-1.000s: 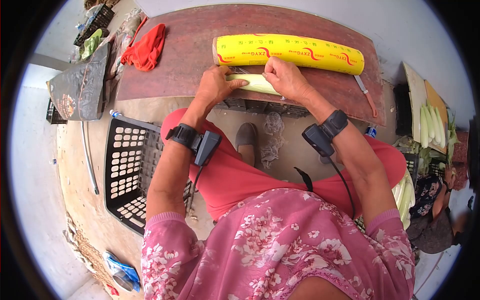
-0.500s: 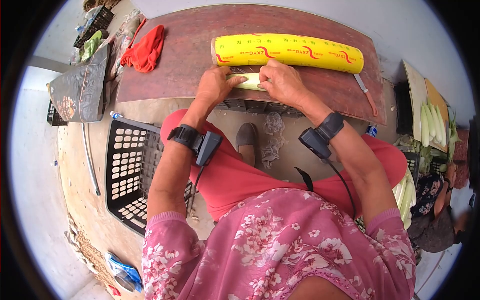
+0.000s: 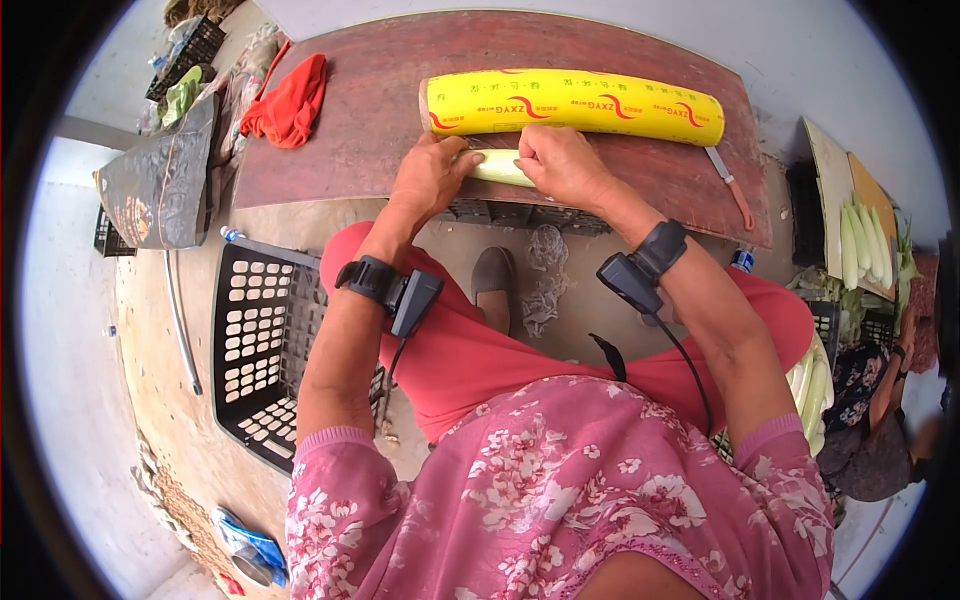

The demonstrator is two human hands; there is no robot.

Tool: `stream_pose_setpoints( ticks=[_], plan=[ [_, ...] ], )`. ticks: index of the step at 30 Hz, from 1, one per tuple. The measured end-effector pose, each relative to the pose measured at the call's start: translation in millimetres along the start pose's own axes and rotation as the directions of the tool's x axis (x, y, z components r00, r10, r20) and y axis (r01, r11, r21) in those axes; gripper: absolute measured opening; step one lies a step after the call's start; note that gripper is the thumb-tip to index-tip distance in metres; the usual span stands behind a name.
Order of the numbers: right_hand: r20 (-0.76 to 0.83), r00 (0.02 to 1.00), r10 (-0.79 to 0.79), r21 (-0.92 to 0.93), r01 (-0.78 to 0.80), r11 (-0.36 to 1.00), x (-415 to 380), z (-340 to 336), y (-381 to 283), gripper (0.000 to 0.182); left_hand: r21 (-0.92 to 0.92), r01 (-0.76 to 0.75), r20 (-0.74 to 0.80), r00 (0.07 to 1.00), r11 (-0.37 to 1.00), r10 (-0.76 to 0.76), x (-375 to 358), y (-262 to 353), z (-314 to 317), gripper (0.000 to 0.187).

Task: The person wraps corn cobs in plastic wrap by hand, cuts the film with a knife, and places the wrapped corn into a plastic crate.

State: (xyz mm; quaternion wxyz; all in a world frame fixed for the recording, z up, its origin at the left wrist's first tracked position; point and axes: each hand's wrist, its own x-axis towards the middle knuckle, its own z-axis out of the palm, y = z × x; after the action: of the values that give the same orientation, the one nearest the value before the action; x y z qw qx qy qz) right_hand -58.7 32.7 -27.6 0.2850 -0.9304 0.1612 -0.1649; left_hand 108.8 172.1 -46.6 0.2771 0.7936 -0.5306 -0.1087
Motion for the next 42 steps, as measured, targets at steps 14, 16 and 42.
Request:
stream_pose_setpoints(
  ticks=[14, 16, 42],
  plan=[
    [0.023, 1.000, 0.001, 0.008, -0.002, 1.000, -2, 0, 1, 0.008, -0.096, -0.006, -0.038, 0.999, 0.995, 0.002, -1, -3, -4, 0.030],
    [0.009, 1.000, -0.012, -0.009, 0.012, 1.000, -3, -1, 0, 0.009, -0.081, 0.016, 0.013, 1.000, 0.997, -0.014, -2, 6, -12, 0.037],
    [0.112, 0.963, 0.246, 0.169, -0.263, 0.950, 8, -4, 3, 0.010, -0.017, 0.084, 0.101, 0.992, 0.996, -0.082, 9, 5, -15, 0.029]
  ],
)
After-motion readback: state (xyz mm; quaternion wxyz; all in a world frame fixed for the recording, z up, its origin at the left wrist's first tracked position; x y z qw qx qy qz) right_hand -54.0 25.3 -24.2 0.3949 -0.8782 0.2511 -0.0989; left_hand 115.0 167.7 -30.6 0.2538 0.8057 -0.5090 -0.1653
